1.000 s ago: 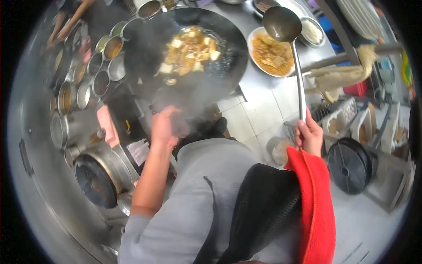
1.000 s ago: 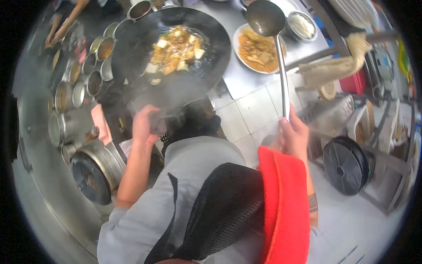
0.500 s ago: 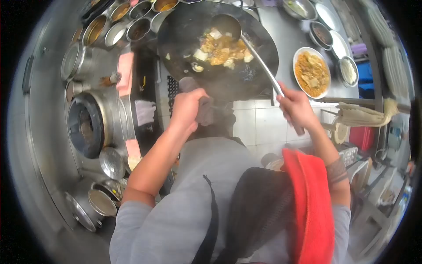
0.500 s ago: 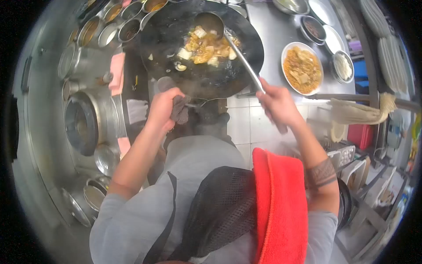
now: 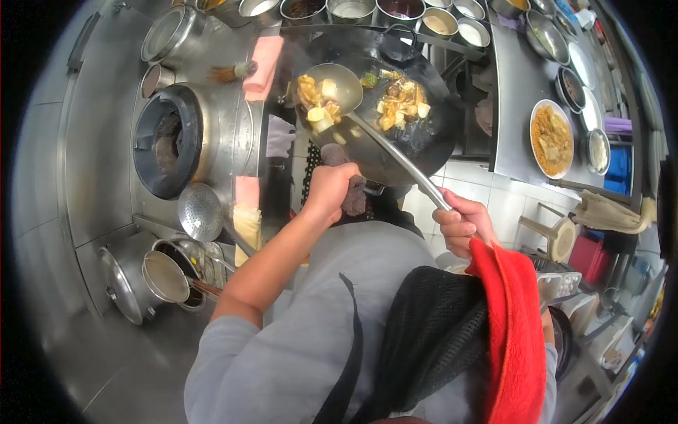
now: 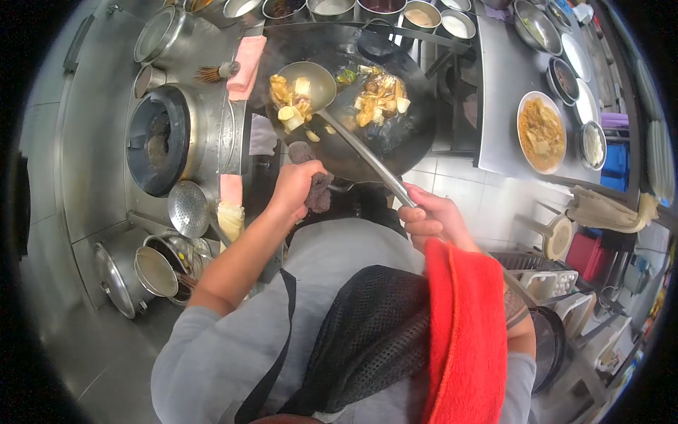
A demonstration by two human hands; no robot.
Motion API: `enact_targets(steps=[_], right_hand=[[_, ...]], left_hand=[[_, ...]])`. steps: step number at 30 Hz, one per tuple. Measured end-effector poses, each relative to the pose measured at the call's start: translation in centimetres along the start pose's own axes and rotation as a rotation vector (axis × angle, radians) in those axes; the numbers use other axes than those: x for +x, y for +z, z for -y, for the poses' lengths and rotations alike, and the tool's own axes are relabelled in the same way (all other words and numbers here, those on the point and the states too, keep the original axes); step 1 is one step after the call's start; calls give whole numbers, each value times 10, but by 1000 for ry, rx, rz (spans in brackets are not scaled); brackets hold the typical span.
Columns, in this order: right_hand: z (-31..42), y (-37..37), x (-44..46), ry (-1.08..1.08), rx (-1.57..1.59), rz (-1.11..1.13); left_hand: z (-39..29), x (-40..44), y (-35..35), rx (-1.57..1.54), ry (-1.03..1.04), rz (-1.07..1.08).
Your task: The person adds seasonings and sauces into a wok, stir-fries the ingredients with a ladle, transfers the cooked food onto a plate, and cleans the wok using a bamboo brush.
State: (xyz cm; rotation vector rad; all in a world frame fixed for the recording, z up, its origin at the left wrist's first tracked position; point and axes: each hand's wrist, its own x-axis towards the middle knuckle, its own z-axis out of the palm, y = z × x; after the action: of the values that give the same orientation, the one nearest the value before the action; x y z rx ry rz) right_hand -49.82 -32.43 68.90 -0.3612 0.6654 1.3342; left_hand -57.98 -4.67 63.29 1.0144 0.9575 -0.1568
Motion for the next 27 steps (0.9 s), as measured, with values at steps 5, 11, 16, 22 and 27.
enact_targets(steps=[5, 11, 16, 22, 27], right_hand=[[-32, -11, -9, -78, 40, 89], [-67, -10, -57, -330, 17, 184], [-70, -13, -112, -554, 186, 182], [-45, -28, -173, -893, 173, 352], [-12, -35, -192, -1163, -234, -618]], left_hand=[[7, -32, -38, -91, -42, 65], [0, -38, -32, -106, 41, 210], [-14, -1, 23, -131, -22, 310], [-46, 34, 90, -112, -102, 436], [-61, 48, 117, -74, -106, 514]])
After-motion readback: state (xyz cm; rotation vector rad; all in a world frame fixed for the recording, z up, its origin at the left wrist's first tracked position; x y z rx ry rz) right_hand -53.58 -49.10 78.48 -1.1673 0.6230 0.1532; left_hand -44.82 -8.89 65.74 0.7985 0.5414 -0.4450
